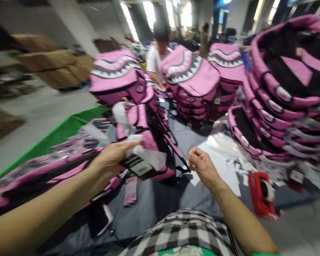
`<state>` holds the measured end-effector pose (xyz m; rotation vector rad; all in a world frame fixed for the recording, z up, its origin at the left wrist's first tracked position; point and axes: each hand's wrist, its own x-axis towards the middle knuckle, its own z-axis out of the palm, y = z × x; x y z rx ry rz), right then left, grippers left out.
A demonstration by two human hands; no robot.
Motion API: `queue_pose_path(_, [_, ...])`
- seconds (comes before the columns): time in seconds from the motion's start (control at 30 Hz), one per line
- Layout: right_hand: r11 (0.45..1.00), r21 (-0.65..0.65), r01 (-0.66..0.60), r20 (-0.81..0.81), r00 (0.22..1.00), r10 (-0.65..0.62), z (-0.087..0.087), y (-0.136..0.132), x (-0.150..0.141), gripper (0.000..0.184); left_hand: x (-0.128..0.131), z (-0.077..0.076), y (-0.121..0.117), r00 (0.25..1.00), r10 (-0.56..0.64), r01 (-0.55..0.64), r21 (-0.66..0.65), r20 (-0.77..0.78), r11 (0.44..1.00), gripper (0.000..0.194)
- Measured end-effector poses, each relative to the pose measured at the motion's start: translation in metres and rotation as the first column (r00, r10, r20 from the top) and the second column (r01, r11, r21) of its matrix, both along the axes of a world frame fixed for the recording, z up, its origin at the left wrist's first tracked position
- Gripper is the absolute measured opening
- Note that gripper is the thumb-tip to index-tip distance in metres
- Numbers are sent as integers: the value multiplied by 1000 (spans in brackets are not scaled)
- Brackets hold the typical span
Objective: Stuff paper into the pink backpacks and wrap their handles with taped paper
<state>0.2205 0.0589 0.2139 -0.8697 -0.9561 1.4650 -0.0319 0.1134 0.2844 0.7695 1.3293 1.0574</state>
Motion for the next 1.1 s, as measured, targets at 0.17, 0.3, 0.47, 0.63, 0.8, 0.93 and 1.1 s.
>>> queue_pose_path(0.17, [882, 385, -271, 315, 937, 150, 87, 73, -81, 46, 1, 18, -8, 993, 116, -115, 46, 0, 992, 26])
queue_pose_path(0.3, [833, 422, -358, 619, 785, 24, 92, 97, -114, 39, 7, 16, -7, 993, 110, -112, 73, 34, 991, 20])
queue_pose_path(0.47, [831, 447, -330, 799, 566, -205, 91, 97, -117, 25, -1, 9, -6, 992, 99, -107, 100, 82, 989, 14])
queue_pose_path(0.63, [863, 404, -303, 824, 530, -200, 93, 92, -117, 26, -5, 1, -5, 994, 58, -70, 128, 88, 989, 18])
queue_pose_path(0.8, [879, 374, -294, 816, 555, -161, 89, 92, -113, 29, -4, 6, -5, 991, 15, -28, 96, 131, 995, 21])
queue_pose_path(0.93, [894, 284, -348, 792, 610, -14, 88, 93, -104, 23, -2, 12, -5, 969, 88, -103, 52, 231, 993, 21])
queue_pose_path(1.1, [911, 174, -374, 670, 723, 169, 79, 86, -100, 18, -2, 13, -5, 944, 106, -108, -10, 313, 994, 14])
